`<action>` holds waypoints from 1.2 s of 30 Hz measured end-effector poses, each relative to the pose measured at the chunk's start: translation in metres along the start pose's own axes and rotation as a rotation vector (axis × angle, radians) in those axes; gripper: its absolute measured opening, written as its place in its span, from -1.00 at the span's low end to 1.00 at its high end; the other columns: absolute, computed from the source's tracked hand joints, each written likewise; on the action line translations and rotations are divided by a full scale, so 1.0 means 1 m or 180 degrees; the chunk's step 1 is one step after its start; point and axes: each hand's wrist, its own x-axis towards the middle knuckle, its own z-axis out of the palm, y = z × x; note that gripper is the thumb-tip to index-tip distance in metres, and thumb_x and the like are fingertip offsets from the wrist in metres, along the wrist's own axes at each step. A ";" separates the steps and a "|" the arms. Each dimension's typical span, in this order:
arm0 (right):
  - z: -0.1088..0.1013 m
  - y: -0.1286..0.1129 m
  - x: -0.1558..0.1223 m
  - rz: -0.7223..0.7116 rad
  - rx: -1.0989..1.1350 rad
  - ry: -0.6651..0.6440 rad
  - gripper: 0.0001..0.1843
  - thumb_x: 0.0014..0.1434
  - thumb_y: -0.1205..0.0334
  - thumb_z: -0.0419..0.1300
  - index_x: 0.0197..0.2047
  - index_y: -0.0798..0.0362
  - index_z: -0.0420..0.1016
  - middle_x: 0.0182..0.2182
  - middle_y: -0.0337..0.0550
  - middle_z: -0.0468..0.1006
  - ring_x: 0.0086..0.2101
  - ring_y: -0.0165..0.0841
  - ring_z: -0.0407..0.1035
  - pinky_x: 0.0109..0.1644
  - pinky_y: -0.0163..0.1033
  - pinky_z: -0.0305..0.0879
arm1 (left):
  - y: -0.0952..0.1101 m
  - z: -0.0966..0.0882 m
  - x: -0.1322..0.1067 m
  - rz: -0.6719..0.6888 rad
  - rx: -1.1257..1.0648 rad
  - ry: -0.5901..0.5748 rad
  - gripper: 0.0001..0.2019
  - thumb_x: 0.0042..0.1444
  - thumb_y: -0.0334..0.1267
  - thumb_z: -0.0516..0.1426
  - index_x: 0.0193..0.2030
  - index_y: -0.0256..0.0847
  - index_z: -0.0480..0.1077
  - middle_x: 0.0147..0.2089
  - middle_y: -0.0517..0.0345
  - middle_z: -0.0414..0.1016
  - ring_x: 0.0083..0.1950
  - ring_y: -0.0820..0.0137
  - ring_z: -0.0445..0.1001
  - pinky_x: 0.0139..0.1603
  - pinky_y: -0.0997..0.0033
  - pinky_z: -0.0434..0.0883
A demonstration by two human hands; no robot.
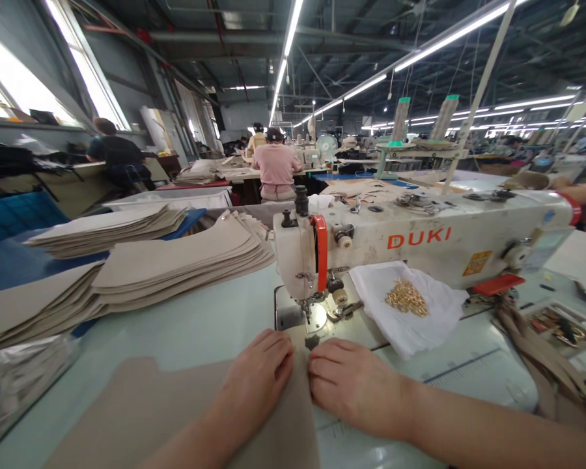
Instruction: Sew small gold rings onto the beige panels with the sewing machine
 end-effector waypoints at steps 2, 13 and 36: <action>0.009 0.000 0.005 0.0166 0.0051 0.0236 -0.86 0.27 0.30 0.10 -0.32 0.11 0.41 -0.36 -0.15 0.46 -0.22 -0.30 0.31 -0.02 -0.18 0.27 | 0.000 0.000 -0.001 -0.0048 0.0001 -0.0036 -0.82 0.15 -0.49 -0.01 -0.41 -0.19 0.31 -0.41 0.13 0.45 -0.33 0.30 0.42 -0.29 0.31 0.46; 0.023 0.003 0.004 0.0121 0.0629 0.0162 -0.84 0.28 0.41 0.03 -0.23 0.15 0.43 -0.28 -0.07 0.54 -0.20 -0.35 0.38 0.02 -0.29 0.31 | -0.001 0.008 0.002 0.0138 -0.0040 0.0010 -0.77 0.26 -0.44 -0.07 -0.36 -0.18 0.32 -0.39 0.16 0.45 -0.31 0.34 0.41 -0.26 0.36 0.43; 0.021 0.001 0.004 0.0228 0.0719 0.0109 -0.82 0.28 0.40 0.02 -0.24 0.15 0.44 -0.23 -0.05 0.54 -0.17 -0.31 0.39 0.06 -0.26 0.30 | -0.001 0.010 0.005 0.0171 -0.0078 -0.0008 -0.76 0.32 -0.37 -0.10 -0.33 -0.19 0.31 -0.37 0.16 0.45 -0.30 0.34 0.42 -0.23 0.34 0.42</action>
